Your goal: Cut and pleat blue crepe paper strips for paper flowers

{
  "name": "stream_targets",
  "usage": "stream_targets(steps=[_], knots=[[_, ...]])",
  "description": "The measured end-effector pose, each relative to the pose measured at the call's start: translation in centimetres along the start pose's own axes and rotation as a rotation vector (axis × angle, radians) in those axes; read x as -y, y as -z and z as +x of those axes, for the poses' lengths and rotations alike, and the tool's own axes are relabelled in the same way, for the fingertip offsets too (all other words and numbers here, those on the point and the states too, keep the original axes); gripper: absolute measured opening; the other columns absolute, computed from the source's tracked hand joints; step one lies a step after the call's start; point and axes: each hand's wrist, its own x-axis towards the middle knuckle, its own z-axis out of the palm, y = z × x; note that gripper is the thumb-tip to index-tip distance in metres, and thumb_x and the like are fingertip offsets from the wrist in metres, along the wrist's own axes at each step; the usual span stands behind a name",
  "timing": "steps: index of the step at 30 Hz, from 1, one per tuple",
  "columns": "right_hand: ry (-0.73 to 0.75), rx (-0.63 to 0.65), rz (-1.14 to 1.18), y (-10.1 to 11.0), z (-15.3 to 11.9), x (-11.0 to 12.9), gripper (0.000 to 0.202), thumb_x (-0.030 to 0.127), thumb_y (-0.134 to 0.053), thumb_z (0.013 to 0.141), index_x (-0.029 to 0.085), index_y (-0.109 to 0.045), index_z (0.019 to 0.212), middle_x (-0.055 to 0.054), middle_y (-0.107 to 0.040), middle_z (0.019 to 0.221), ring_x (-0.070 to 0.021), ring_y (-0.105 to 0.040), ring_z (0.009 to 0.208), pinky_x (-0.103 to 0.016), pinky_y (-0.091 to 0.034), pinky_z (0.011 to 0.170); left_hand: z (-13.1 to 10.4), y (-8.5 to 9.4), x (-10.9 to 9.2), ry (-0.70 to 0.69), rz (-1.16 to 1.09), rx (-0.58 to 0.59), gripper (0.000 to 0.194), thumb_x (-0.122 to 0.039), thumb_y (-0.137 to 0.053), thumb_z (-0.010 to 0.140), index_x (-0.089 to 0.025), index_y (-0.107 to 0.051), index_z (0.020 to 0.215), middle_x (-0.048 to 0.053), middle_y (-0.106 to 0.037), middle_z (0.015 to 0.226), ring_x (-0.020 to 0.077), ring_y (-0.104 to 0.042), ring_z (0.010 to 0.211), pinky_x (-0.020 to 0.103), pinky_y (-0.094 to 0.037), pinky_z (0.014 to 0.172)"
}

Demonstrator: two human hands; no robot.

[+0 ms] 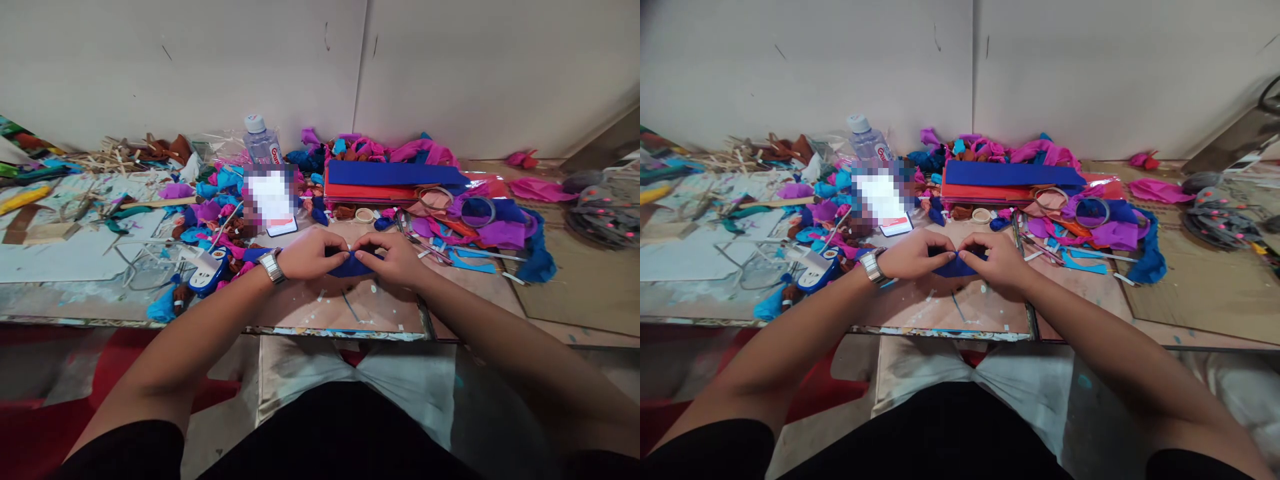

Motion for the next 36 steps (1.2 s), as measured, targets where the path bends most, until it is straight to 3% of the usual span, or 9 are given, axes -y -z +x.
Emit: stream_targets(steps=[8,14,25,30,36], knots=[[-0.017,-0.037,-0.006,-0.4,-0.1,0.2,0.013,0.028,-0.068,0.089,0.018,-0.076,0.09,-0.003,-0.077,0.083,-0.0172,-0.068,0.075,-0.028,-0.052,0.072,0.1,0.4,-0.4,0.036,0.039,0.075,0.028,-0.034,-0.059,0.092,-0.014,-0.078,0.09,0.0,-0.068,0.071,0.0102,-0.051,0.06,0.024,-0.034,0.058],[0.0,-0.003,-0.017,-0.3,-0.1,-0.2,0.015,0.028,-0.069,0.089,0.021,-0.078,0.098,-0.003,-0.08,0.092,-0.0188,-0.072,0.081,-0.03,-0.056,0.078,0.1,0.5,0.1,0.059,-0.003,0.095,0.028,-0.031,-0.057,0.091,-0.013,-0.078,0.093,0.001,-0.069,0.075,0.0113,-0.054,0.064,0.023,-0.037,0.06],[0.131,0.019,-0.171,-0.3,-0.3,0.2,0.015,0.025,-0.067,0.093,0.023,-0.079,0.102,-0.004,-0.082,0.1,-0.0204,-0.076,0.089,-0.031,-0.055,0.083,0.2,0.8,0.0,0.099,-0.087,0.197,0.028,-0.018,-0.049,0.079,-0.015,-0.073,0.093,-0.001,-0.064,0.077,0.0127,-0.053,0.069,0.025,-0.04,0.065],[0.133,0.013,-0.188,-0.2,-0.2,0.3,0.016,0.024,-0.067,0.092,0.023,-0.079,0.103,-0.004,-0.082,0.099,-0.0203,-0.076,0.088,-0.031,-0.055,0.083,0.2,0.6,0.1,0.058,-0.066,0.172,0.023,-0.027,-0.055,0.086,-0.016,-0.073,0.095,0.001,-0.069,0.084,0.0144,-0.056,0.074,0.025,-0.041,0.067],[0.1,0.04,-0.192,-0.2,-0.3,-0.2,0.017,0.026,-0.067,0.093,0.024,-0.079,0.106,-0.005,-0.082,0.104,-0.0219,-0.076,0.093,-0.032,-0.054,0.084,0.3,0.4,1.1,0.015,-0.064,0.211,0.027,-0.022,-0.048,0.09,-0.016,-0.074,0.095,0.0,-0.068,0.082,0.0131,-0.056,0.072,0.025,-0.042,0.068]])
